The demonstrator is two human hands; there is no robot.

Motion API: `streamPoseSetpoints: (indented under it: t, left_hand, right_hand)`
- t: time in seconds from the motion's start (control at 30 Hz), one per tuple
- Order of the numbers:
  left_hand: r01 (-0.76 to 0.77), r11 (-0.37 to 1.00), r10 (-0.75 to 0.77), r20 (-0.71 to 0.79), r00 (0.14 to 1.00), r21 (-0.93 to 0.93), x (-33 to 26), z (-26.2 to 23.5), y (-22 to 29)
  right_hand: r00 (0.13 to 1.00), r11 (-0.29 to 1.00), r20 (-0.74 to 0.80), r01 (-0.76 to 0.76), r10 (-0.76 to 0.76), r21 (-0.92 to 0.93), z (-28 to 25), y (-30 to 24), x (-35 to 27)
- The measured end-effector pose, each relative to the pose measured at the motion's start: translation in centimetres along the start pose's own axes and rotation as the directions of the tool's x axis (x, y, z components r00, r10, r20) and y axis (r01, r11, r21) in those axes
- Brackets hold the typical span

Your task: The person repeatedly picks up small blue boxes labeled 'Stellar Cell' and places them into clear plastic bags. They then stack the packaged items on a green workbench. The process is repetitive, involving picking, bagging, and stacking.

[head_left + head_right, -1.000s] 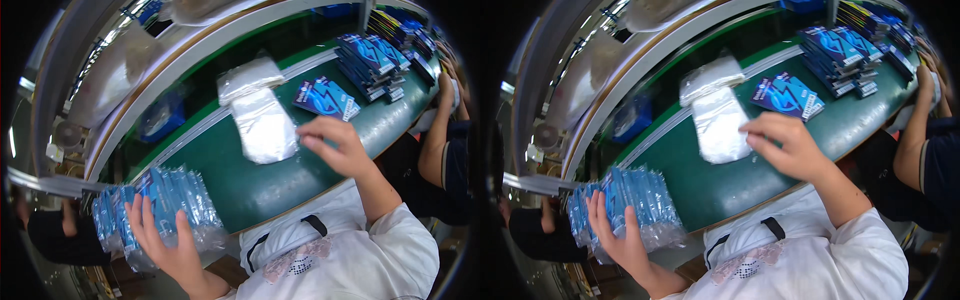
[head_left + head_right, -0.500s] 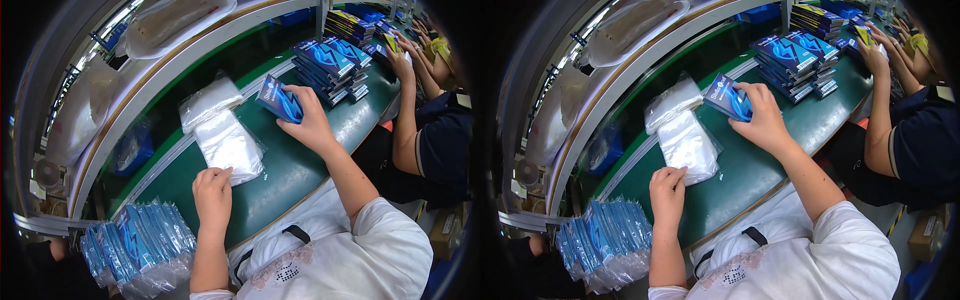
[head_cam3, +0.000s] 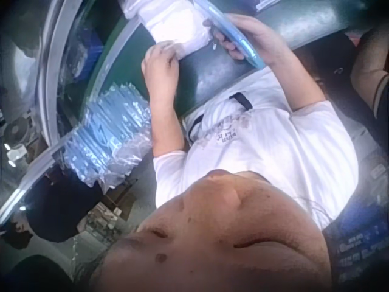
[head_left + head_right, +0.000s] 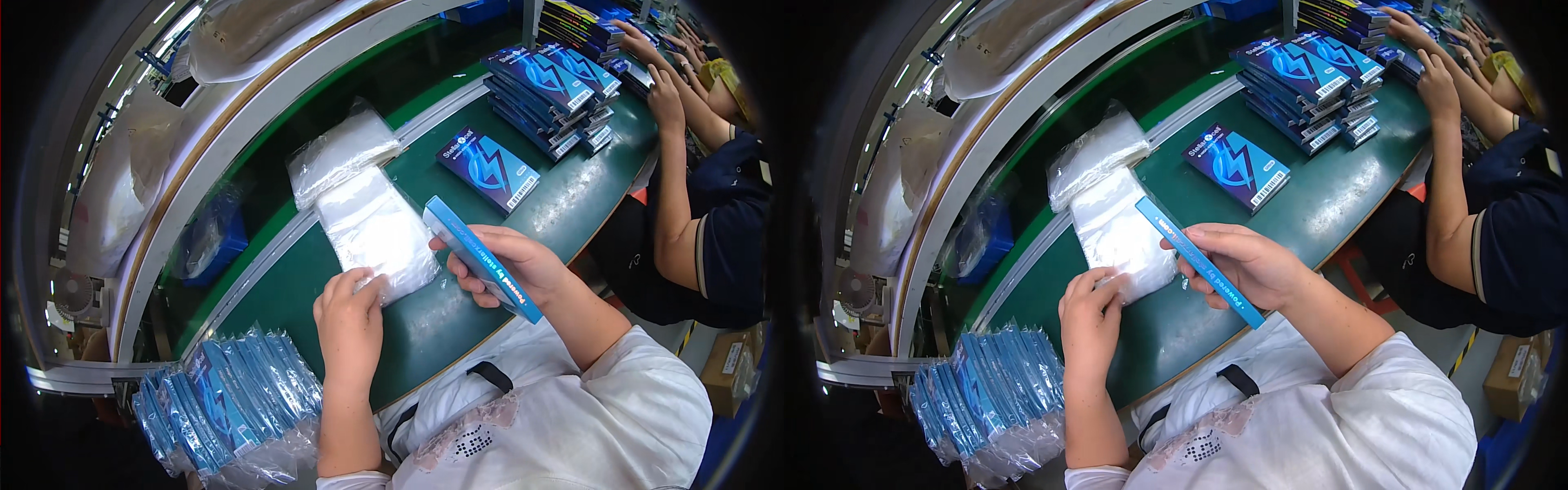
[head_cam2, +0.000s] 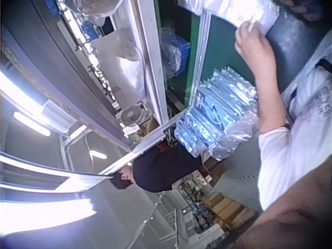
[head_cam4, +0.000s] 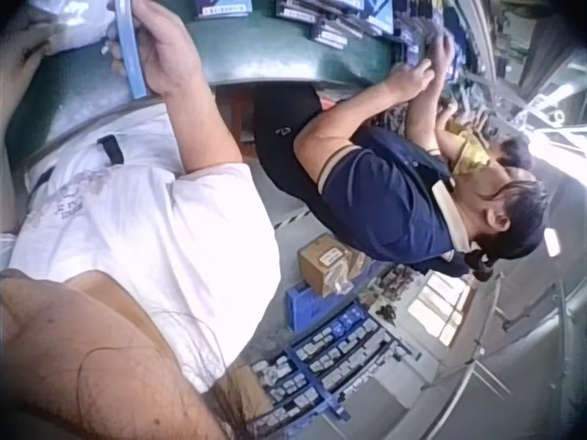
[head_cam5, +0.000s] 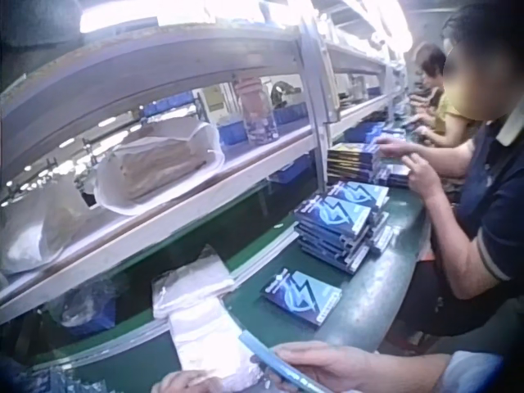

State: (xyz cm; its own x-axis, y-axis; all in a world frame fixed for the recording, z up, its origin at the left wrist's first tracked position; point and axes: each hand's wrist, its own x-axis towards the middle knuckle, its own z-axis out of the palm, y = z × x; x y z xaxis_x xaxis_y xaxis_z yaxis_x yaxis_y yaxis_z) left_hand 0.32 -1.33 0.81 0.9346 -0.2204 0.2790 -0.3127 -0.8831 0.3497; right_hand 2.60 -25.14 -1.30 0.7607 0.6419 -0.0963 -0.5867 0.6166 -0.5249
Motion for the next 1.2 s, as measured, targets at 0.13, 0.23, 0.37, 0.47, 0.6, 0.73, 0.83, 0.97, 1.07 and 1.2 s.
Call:
streamPoseSetpoints:
  t: [0.13,0.23,0.37,0.47,0.6,0.73,0.83,0.97,1.07,1.2]
  left_hand:
    - [0.074,0.987,-0.085,-0.071,0.994,-0.144,0.4,0.2,0.0]
    - [0.048,0.966,-0.092,-0.163,0.982,-0.255,0.4,0.4,0.0]
    - [0.039,0.95,-0.124,-0.259,0.958,-0.31,0.7,0.7,0.4]
    - [0.033,0.945,-0.134,-0.294,0.946,-0.326,0.7,0.7,0.4]
    - [-0.028,0.891,-0.104,-0.263,0.959,-0.454,0.7,0.3,0.0]
    - [0.231,0.738,-0.376,-0.102,0.921,-0.633,0.3,-0.2,-0.4]
    - [0.339,0.421,-0.543,0.066,0.837,-0.841,0.2,-0.1,-0.5]
    - [0.307,0.554,-0.457,0.026,0.889,-0.774,0.0,0.0,-1.2]
    - [0.277,0.738,-0.347,0.006,0.938,-0.615,0.1,-0.8,-0.6]
    - [0.103,0.827,-0.193,-0.109,0.975,-0.552,-0.1,-0.8,0.3]
  right_hand:
    - [0.998,0.998,-0.04,0.037,-0.039,-0.046,-0.8,0.6,0.0]
    - [0.997,0.993,-0.063,0.043,-0.05,-0.109,0.2,0.5,-0.1]
    - [0.994,0.997,0.071,-0.078,0.078,-0.002,1.1,1.2,0.3]
    - [0.98,0.987,0.121,-0.16,0.159,-0.002,0.9,2.0,1.3]
    - [0.987,0.989,0.08,-0.132,0.138,-0.069,1.1,2.2,3.4]
    - [0.997,0.987,0.024,-0.073,0.077,-0.146,1.1,1.6,3.6]
    - [0.997,0.975,0.004,-0.078,0.08,-0.206,0.7,1.1,3.0]
    - [0.999,0.948,-0.031,0.008,-0.019,-0.318,0.4,1.4,3.2]
    - [0.988,0.927,-0.1,0.077,-0.121,-0.366,0.5,2.0,3.6]
    - [0.927,0.89,-0.204,0.214,-0.315,-0.402,0.7,3.2,3.9]
